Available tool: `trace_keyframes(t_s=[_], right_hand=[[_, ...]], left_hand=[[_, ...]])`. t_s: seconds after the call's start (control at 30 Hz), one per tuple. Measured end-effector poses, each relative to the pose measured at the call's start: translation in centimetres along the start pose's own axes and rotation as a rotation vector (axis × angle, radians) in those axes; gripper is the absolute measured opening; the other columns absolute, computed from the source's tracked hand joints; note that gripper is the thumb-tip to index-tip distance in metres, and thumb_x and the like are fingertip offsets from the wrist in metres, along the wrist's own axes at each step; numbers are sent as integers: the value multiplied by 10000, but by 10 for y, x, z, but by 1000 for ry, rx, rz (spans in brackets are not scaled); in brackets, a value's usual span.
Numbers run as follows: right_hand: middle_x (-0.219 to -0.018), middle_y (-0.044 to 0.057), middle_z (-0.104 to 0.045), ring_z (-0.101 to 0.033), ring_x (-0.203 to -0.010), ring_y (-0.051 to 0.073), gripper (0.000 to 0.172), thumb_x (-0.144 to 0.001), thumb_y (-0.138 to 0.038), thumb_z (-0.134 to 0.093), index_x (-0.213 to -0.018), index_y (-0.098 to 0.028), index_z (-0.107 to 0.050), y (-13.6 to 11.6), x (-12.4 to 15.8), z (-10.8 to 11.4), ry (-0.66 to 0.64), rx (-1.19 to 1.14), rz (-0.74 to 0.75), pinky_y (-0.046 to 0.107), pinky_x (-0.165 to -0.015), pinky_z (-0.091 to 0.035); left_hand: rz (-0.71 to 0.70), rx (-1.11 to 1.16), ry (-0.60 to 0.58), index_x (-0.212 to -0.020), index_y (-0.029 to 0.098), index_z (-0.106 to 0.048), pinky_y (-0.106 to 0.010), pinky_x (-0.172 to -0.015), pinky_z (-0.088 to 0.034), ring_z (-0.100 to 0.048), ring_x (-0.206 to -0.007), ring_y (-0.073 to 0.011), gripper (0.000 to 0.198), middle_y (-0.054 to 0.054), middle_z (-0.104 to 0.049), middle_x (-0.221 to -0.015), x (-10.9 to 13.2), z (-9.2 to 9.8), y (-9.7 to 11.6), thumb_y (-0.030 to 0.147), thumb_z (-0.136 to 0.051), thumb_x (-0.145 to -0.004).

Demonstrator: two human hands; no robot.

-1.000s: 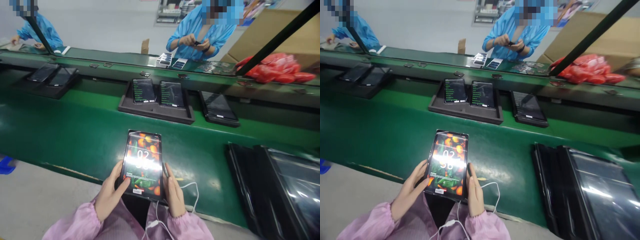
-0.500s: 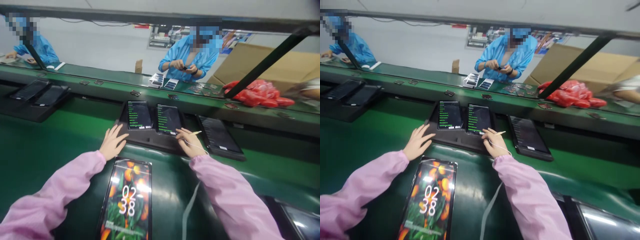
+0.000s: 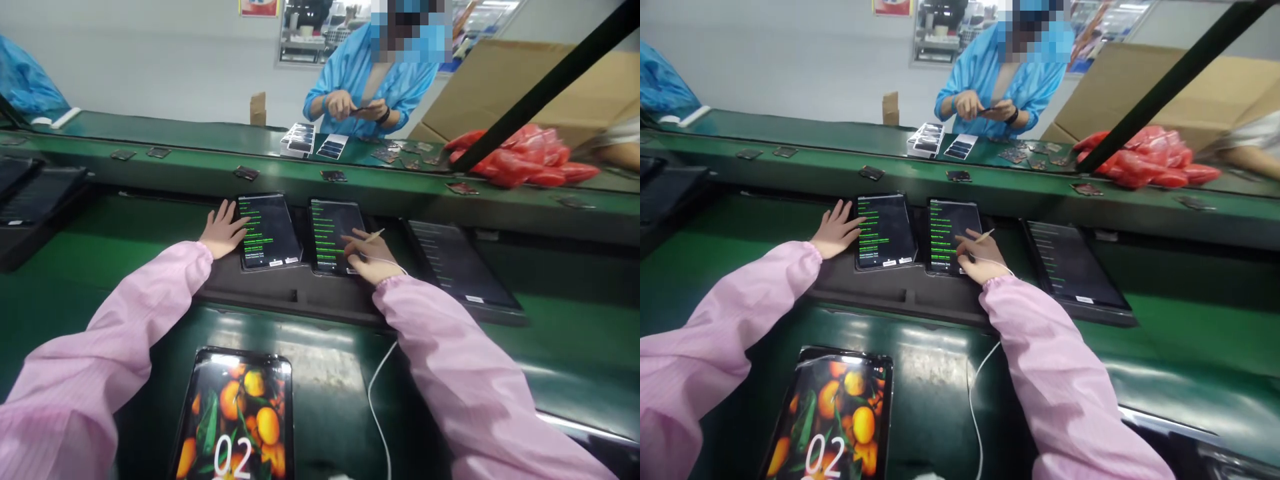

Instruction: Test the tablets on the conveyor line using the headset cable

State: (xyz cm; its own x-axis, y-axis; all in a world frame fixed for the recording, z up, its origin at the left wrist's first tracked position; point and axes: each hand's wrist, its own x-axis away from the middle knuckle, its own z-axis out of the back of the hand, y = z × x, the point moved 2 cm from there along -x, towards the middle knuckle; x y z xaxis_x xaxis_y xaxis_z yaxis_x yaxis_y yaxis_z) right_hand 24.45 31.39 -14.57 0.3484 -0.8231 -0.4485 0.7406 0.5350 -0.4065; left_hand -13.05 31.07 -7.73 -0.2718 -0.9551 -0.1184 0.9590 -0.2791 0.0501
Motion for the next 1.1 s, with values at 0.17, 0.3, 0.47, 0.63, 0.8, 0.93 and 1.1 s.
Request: trace_keyframes(t_s=[0.17,0.3,0.47,0.63,0.8,0.93,1.1], right_hand=[[-1071,21,-749,-592,-1215,312,137,-774,-269,-504,-677,-251,-599,-21,12,-3,-30,33,119,515,-1065,-405],[-1112,7,-738,-573,-1240,318,128,-747,-280,-500,-670,-253,-598,-10,-1,-7,-18,56,38,542,-1075,-398],[-1113,20,-736,-557,-1254,339,146,-750,-290,-503,-697,-245,-631,1,-16,-7,28,94,-16,599,-1062,-392],[-1072,30,-747,-583,-1228,313,189,-804,-306,-498,-702,-250,-647,-20,5,-6,45,113,33,542,-1076,-388],[-1044,28,-756,-626,-1164,308,206,-820,-312,-488,-692,-254,-638,-27,14,-10,51,152,39,538,-1060,-397],[-1070,15,-751,-618,-1175,306,195,-799,-300,-494,-666,-252,-627,-14,2,-14,62,180,3,548,-1049,-399],[-1060,14,-751,-600,-1197,300,211,-801,-310,-478,-667,-249,-629,-3,-5,-19,113,177,-51,549,-1072,-373]], left_hand=[[-136,-9,-41,-1322,371,-609,-585,-1216,-84,26,-1536,-313,393,38,-103,-1668,16,0,-1,394,-370,-1011],[-24,6,-38,-1381,383,-548,-604,-1209,-80,30,-1535,-315,412,23,-117,-1667,11,-4,-4,393,-357,-1015],[45,21,3,-1463,290,-463,-647,-1178,-148,-32,-1529,-356,474,-82,-163,-1655,-4,-7,-8,384,-317,-1022],[-26,32,35,-1442,311,-487,-617,-1192,-161,-19,-1533,-333,452,-49,-166,-1658,14,-4,-8,366,-358,-1012],[-270,4,18,-1281,347,-649,-574,-1220,-104,-64,-1535,-307,359,-17,-172,-1656,31,-6,4,328,-440,-989],[-228,9,48,-1307,341,-628,-616,-1202,-145,-70,-1532,-326,378,-17,-182,-1654,21,-10,6,333,-408,-1000],[-188,20,53,-1352,347,-586,-605,-1211,-118,-35,-1536,-309,398,-6,-153,-1661,12,-11,4,339,-390,-1006]])
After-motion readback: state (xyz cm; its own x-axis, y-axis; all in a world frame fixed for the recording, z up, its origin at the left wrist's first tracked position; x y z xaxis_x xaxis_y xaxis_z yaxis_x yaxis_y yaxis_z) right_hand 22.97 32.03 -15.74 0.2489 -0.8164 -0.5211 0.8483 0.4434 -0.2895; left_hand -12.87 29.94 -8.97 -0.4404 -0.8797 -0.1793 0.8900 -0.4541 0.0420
